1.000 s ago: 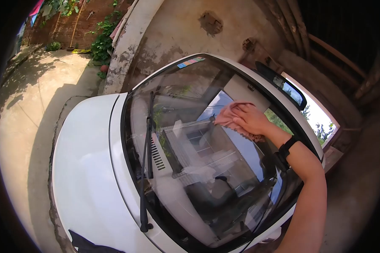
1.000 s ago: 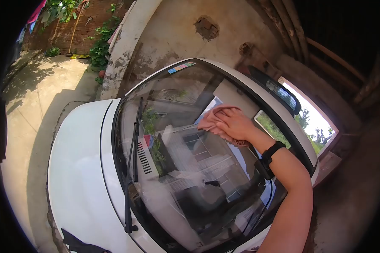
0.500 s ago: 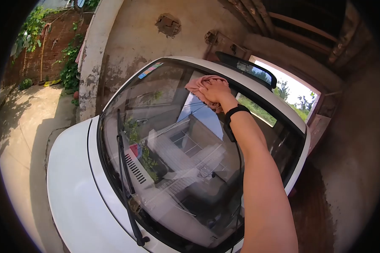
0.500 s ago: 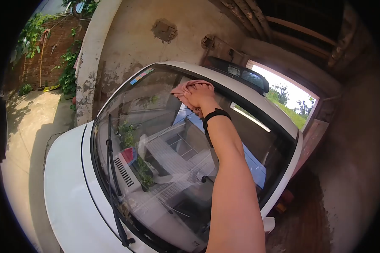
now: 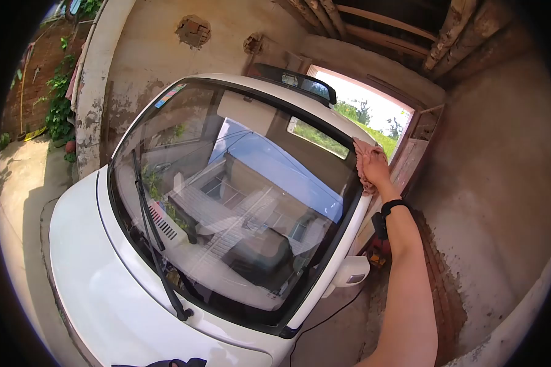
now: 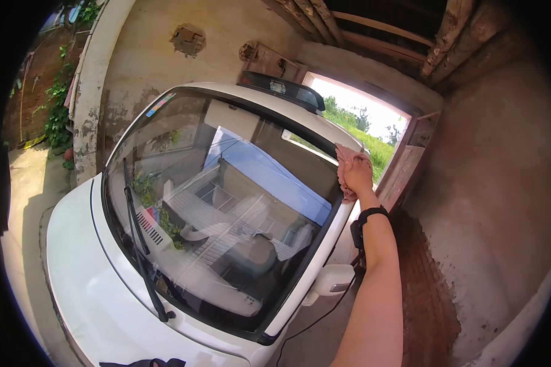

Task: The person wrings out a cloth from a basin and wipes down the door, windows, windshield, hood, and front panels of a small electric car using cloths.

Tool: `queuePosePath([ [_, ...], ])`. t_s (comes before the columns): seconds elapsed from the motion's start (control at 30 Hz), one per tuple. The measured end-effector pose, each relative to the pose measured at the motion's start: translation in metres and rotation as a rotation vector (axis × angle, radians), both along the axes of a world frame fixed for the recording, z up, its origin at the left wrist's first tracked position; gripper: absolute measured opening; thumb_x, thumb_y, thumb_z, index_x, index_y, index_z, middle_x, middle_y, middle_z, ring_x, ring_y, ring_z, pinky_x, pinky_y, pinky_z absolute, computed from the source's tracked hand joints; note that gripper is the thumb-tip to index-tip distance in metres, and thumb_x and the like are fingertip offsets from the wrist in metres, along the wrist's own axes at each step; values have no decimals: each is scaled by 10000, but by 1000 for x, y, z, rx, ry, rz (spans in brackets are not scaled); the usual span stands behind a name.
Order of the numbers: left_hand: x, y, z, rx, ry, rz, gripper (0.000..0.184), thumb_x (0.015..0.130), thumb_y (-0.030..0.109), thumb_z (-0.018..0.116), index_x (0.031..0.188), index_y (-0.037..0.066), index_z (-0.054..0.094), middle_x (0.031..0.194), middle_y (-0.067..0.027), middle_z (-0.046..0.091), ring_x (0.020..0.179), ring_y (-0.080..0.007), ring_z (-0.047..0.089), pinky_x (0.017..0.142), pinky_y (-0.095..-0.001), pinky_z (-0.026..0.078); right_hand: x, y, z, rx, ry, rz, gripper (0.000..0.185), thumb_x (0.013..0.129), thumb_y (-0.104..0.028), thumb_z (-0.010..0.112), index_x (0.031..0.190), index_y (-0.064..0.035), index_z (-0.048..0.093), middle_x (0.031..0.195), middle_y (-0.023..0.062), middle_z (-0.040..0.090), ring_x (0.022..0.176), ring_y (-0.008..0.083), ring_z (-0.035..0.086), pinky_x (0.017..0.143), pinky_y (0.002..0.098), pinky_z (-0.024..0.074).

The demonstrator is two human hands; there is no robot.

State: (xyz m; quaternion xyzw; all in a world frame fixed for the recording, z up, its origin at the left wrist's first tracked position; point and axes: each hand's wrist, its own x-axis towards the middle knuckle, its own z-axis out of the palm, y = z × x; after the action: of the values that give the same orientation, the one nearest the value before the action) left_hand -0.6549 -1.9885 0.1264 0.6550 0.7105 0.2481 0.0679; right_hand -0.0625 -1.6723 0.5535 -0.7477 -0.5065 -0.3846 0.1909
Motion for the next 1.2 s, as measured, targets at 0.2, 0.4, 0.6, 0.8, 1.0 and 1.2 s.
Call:
queuePosePath([
  [0.2, -1, 1, 3, 40, 84, 25, 624, 932, 401, 497, 1462, 82, 412, 1325, -284, 511, 1202, -488, 466, 1084, -593, 266, -95, -91, -132, 253, 53, 357, 409, 950, -199, 521, 1259, 67, 491, 1334, 352, 403, 1199, 515, 447, 1040, 524, 380],
  [0.4, -3, 13, -20, 50, 118, -9, 643, 933, 315, 428, 1481, -7, 329, 1360, -344, 425, 1268, -503, 378, 1136, -579, 173, -201, -170, -271, 40, 136, 336, 487, 925, -174, 564, 1342, 56, 462, 1395, 311, 389, 1310, 504, 353, 1114, 518, 309],
  [0.6, -5, 13, -8, 151, 135, -63, 544, 934, 216, 455, 1444, 33, 415, 1320, -255, 492, 1247, -410, 422, 1112, -553, 240, -271, -243, -389, -170, 134, 778, 402, 886, -148, 589, 1244, 32, 559, 1290, 226, 541, 1272, 434, 445, 1093, 503, 337],
  [0.8, 12, -23, 29, -27, -56, -636, 499, 915, 297, 540, 1400, 178, 521, 1363, -234, 485, 1279, -414, 435, 1133, -544, 235, -291, -268, -347, -120, 880, 974, 259, 998, -148, 484, 1183, 10, 571, 1028, 204, 649, 944, 378, 627, 821, 422, 483],
  [1.0, 62, -19, 10, 154, 109, 46, 737, 902, 552, 548, 1484, 138, 362, 1343, -260, 447, 1223, -463, 407, 1078, -661, 189, -317, -238, -382, -330, 23, 1017, 440, 923, -362, 595, 1317, -166, 592, 1363, 137, 538, 1305, 360, 435, 1104, 553, 290],
  [1.2, 4, -78, -15, 17, 343, -244, 687, 895, 635, 474, 1497, 325, 361, 1328, -189, 475, 1197, -438, 421, 1013, -738, 209, -330, -273, -362, -538, -47, 1252, 421, 892, -391, 622, 1291, -256, 620, 1345, 83, 553, 1300, 312, 440, 1102, 550, 286],
])
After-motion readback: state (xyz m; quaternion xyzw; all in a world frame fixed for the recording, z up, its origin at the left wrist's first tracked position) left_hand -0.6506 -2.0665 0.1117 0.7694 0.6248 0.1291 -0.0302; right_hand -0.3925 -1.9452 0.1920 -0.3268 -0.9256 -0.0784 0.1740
